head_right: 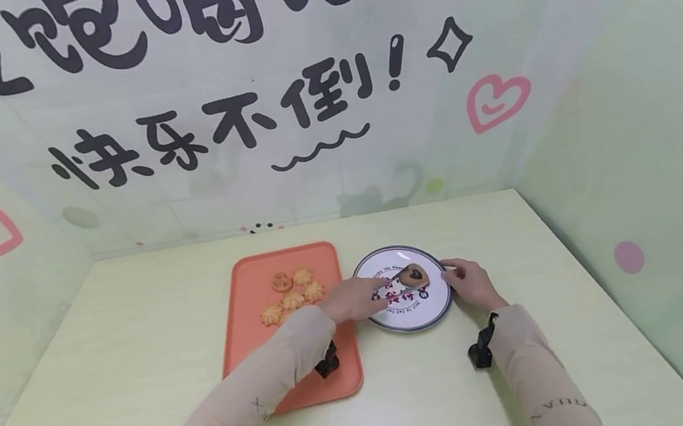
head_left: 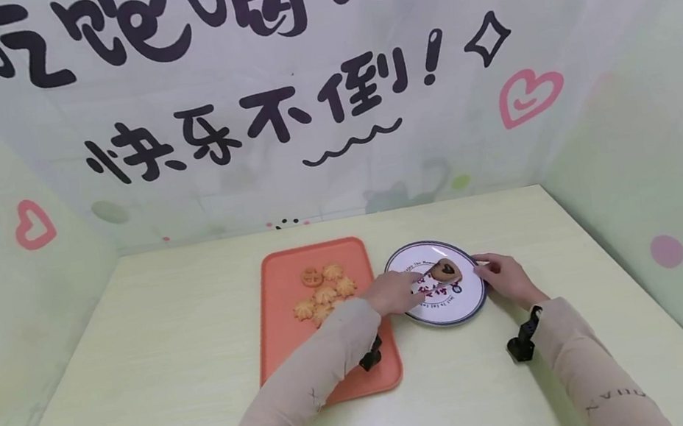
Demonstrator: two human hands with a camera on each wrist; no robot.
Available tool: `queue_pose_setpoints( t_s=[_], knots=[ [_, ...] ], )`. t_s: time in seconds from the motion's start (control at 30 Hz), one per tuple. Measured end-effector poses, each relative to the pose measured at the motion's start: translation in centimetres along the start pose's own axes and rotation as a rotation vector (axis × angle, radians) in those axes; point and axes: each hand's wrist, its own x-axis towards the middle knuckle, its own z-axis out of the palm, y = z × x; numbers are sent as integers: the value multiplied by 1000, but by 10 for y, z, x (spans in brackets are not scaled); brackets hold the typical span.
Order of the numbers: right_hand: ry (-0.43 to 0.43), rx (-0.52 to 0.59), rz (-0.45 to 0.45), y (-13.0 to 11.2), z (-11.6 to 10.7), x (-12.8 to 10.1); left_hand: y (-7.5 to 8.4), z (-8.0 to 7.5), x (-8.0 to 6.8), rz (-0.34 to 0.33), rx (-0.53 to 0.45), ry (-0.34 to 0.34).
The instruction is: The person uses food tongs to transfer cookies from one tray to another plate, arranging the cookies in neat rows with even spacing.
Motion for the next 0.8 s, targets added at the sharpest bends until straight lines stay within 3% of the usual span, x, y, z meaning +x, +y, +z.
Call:
queue_pose_setpoints(
  t_s=[0.17, 0.43, 0.8],
  knots=[
    [6, 5, -12, 0, 1, -2, 4, 4, 3, -24, 16, 24],
    [-4, -4, 13, -2, 0, 0, -7, -4, 9, -9, 69, -16],
    [-5, 17, 22, -1, 0, 0, -17, -16, 15, -32, 56, -83]
  ],
)
